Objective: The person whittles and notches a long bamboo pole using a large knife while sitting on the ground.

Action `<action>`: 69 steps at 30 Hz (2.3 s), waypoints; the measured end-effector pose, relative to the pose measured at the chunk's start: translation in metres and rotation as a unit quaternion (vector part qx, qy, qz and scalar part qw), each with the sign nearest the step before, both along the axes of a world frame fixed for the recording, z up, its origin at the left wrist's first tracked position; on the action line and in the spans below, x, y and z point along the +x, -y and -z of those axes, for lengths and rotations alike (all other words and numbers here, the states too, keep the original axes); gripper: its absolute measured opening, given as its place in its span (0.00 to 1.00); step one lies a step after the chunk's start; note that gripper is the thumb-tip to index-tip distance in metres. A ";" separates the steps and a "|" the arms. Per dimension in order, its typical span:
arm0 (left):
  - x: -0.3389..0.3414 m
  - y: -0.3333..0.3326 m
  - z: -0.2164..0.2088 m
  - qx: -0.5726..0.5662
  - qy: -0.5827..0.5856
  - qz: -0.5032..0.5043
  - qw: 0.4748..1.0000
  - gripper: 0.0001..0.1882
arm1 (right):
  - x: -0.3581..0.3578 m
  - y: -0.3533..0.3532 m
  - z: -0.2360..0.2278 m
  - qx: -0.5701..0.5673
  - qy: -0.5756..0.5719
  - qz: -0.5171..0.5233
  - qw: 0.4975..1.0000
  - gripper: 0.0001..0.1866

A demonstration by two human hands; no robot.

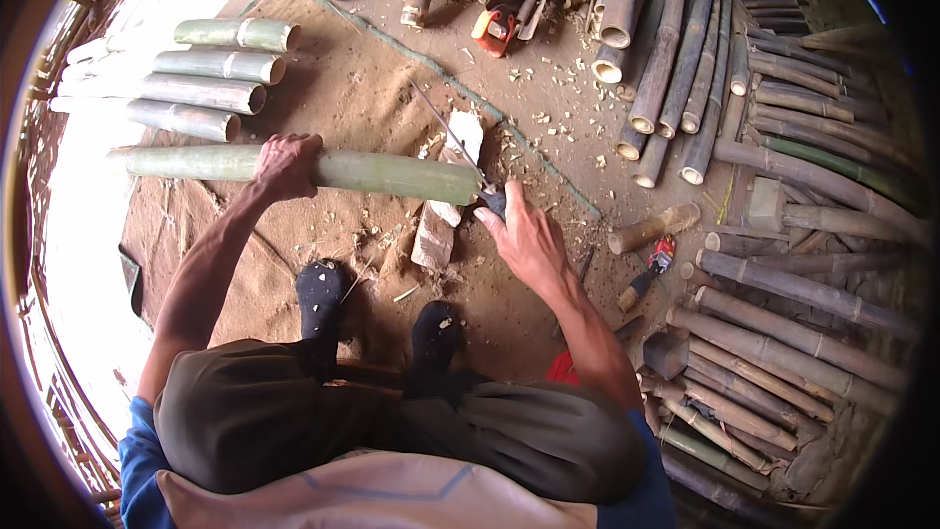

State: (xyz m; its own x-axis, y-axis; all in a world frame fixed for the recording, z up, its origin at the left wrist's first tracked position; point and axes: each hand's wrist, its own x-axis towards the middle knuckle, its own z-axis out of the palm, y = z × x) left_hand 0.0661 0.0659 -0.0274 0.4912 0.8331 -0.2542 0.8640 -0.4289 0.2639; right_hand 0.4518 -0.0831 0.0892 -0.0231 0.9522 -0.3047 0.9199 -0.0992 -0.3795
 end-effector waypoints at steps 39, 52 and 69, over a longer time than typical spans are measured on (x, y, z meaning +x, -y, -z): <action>0.005 0.058 0.045 0.319 0.093 -0.030 0.943 0.21 | 0.055 0.022 0.042 -0.079 0.087 0.013 0.993 0.23; 0.017 0.057 0.016 0.190 0.073 -0.037 0.978 0.40 | 0.047 0.004 0.030 -0.039 0.065 -0.006 0.997 0.20; 0.006 0.061 0.032 0.231 0.131 -0.034 0.963 0.18 | 0.048 0.019 0.014 0.019 0.103 -0.038 0.994 0.19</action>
